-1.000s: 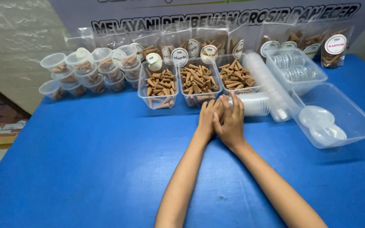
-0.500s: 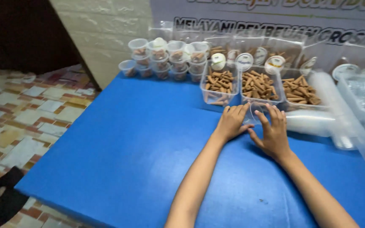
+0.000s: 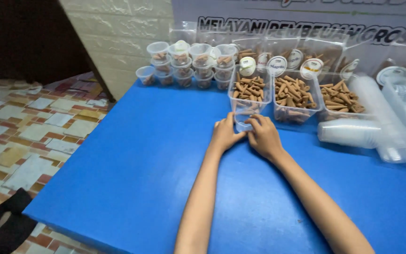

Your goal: Manually filling small plastic cups with incense cones and organizing them on a table.

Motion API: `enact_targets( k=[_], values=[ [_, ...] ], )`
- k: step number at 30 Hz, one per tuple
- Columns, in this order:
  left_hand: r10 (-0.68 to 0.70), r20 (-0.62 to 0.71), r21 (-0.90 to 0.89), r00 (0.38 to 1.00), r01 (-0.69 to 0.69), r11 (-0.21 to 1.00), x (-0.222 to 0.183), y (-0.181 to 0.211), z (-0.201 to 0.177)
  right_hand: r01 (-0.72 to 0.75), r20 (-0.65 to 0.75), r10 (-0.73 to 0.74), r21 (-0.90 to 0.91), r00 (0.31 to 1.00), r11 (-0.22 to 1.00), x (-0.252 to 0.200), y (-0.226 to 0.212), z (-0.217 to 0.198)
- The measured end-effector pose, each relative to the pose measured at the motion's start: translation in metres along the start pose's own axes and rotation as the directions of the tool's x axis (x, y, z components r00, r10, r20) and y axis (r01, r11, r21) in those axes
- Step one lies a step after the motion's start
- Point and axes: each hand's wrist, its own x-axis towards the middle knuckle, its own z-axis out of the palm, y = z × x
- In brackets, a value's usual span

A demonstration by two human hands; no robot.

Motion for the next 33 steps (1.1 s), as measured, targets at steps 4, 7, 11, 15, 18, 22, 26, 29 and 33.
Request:
enact_targets(
  k=[4,7,11,15,18,22,26,29,33],
  values=[
    [-0.015,0.005,-0.079,1.0,0.015,0.997,-0.004,0.009,-0.021,-0.044,-0.052,0.041,-0.046,0.998,0.998,0.005,-0.002,-0.006],
    [-0.018,0.017,-0.128,1.0,0.02,0.992,-0.008,0.02,-0.042,-0.023,-0.196,-0.028,-0.256,0.98,0.966,0.02,0.008,-0.008],
    [-0.076,0.06,-0.122,0.995,0.083,0.989,-0.001,0.021,-0.046,0.044,-0.348,-0.085,-0.123,0.934,0.991,0.084,0.007,-0.027],
    [-0.118,0.123,-0.144,0.985,0.135,0.98,0.005,0.022,-0.053,-0.083,-0.193,0.085,0.019,0.977,0.996,0.132,0.024,0.003],
    [-0.112,0.177,-0.11,0.978,0.133,0.985,0.003,0.039,-0.076,-0.308,0.285,0.335,-0.135,0.898,0.942,0.141,0.022,0.03],
    [-0.109,0.254,-0.113,0.961,0.141,0.984,0.008,0.044,-0.084,-0.506,0.633,0.53,-0.243,0.563,0.827,0.153,0.023,0.036],
    [-0.11,0.249,-0.095,0.962,0.138,0.986,0.014,0.039,-0.08,-0.481,0.748,0.481,-0.247,0.458,0.841,0.161,0.025,0.032],
    [-0.115,0.254,-0.087,0.96,0.141,0.986,0.014,0.038,-0.079,-0.514,0.765,0.485,-0.238,0.424,0.824,0.159,0.032,0.043],
    [-0.121,0.254,-0.103,0.96,0.152,0.983,0.015,0.041,-0.084,-0.519,0.74,0.549,-0.317,0.388,0.794,0.17,0.009,0.017]
  ],
)
